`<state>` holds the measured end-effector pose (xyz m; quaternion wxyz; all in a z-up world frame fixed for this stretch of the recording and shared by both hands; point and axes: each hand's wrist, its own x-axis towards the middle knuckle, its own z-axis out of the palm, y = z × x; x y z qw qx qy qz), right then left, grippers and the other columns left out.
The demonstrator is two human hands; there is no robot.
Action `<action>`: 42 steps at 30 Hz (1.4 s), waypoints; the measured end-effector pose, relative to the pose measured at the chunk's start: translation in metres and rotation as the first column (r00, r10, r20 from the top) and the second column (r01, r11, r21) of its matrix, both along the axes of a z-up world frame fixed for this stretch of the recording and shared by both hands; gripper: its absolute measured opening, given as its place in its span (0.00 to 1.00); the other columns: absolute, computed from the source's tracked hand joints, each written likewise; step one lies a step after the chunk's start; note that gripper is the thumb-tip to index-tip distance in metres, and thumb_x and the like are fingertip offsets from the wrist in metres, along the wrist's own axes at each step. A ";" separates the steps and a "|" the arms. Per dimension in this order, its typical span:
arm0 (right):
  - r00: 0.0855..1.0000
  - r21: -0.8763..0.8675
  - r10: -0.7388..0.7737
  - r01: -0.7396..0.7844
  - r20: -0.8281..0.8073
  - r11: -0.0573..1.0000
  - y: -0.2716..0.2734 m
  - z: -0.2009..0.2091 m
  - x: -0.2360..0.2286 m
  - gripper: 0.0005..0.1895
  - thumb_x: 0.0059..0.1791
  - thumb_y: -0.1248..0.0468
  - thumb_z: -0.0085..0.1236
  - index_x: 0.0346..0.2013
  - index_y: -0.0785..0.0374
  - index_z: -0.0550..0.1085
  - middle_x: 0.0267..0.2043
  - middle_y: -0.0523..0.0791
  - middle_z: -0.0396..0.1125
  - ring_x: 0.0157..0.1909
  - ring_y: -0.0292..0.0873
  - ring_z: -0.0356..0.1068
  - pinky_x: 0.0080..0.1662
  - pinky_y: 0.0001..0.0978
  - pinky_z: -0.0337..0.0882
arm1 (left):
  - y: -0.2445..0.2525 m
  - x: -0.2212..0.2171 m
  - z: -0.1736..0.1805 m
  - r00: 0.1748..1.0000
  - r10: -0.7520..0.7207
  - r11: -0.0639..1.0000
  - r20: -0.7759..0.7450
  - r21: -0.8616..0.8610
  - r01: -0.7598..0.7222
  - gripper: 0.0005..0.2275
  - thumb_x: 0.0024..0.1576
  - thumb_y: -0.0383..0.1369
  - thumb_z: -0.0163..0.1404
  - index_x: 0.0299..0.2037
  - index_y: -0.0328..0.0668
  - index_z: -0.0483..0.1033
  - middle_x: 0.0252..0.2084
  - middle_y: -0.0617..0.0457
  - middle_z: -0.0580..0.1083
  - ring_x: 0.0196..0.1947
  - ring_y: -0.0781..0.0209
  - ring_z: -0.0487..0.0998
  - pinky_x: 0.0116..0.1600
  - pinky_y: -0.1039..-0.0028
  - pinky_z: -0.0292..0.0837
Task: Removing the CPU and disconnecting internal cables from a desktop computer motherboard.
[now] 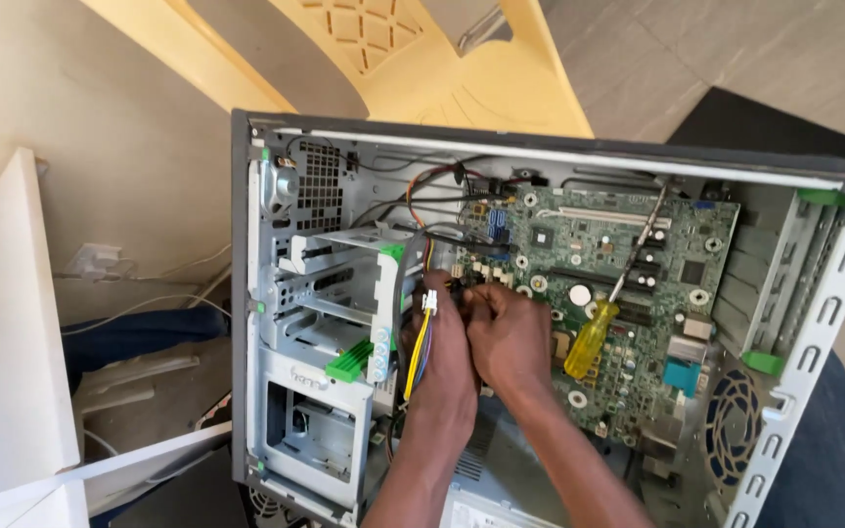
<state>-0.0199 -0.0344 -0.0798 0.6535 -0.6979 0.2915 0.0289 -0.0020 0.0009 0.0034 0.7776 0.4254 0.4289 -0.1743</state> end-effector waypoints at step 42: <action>0.986 0.181 -0.014 0.045 -0.169 0.982 0.001 -0.014 0.005 0.11 0.52 0.56 0.56 0.35 0.51 0.86 0.26 0.41 0.78 0.34 0.45 0.78 0.38 0.41 0.74 | 0.017 -0.010 -0.017 0.365 -0.715 -0.394 -0.597 0.774 0.496 0.23 0.61 0.27 0.44 0.67 0.53 0.53 0.66 0.41 0.61 0.57 0.31 0.73 0.58 0.44 0.75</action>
